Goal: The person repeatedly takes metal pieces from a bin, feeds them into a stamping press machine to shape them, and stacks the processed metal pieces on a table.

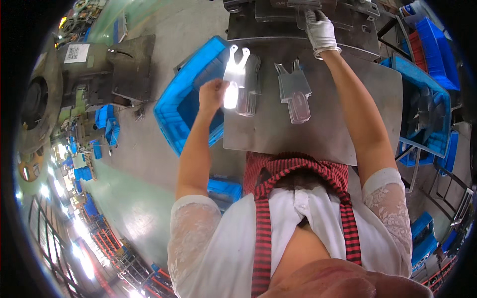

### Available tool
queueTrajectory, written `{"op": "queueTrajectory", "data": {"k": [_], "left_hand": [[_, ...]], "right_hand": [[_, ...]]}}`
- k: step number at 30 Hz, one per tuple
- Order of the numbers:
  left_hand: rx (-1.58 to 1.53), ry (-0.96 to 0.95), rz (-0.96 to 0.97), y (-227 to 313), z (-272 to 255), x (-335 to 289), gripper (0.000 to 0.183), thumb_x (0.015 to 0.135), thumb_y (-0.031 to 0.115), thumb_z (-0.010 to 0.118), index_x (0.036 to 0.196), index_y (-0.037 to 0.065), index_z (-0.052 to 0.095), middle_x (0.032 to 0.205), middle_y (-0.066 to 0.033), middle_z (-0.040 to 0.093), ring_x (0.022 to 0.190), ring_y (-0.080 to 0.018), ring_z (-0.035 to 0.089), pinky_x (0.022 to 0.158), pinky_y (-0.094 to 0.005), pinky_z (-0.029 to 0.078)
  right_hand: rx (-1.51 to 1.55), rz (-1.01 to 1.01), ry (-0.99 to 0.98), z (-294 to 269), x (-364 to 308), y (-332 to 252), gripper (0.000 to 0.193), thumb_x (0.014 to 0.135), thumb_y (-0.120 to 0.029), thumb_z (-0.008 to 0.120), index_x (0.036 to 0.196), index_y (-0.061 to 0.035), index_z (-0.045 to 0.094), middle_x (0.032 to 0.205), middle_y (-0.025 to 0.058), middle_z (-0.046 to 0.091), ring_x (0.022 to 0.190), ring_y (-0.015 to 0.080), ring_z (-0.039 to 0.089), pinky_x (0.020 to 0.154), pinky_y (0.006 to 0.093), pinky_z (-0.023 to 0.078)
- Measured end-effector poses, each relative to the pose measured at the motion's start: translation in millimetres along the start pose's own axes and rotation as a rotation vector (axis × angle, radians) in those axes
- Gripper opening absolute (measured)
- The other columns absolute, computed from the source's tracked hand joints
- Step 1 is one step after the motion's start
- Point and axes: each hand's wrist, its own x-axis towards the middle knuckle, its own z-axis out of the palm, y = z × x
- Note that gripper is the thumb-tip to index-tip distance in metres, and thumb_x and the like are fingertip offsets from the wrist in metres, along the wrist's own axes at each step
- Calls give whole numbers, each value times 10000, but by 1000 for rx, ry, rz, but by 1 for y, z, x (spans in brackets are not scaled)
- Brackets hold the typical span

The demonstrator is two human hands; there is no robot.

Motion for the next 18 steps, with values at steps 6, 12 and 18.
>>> {"op": "queueTrajectory", "data": {"k": [6,12,18], "left_hand": [[-1114,-118,-53,87,-23,-13,205,802,234,594,858,38,568,646,23,505,540,-73,486,465,-239,388],[-1297,-250,122,191,33,63,171,773,189,601,790,21,578,672,-29,557,524,-103,506,441,-249,401],[-1088,139,22,212,50,134,305,738,256,633,852,-26,605,796,-130,599,672,-225,545,605,-374,420]], "right_hand": [[82,-10,-361,-51,-121,-3,211,820,-109,489,1000,-11,536,845,237,575,785,392,559,641,398,453],[-501,-3,-662,-88,-161,0,185,787,-203,507,904,-65,545,792,200,584,728,371,557,641,434,460],[465,347,-249,-7,-34,-40,267,844,-236,487,982,-10,522,766,59,593,686,212,559,597,323,444]]}}
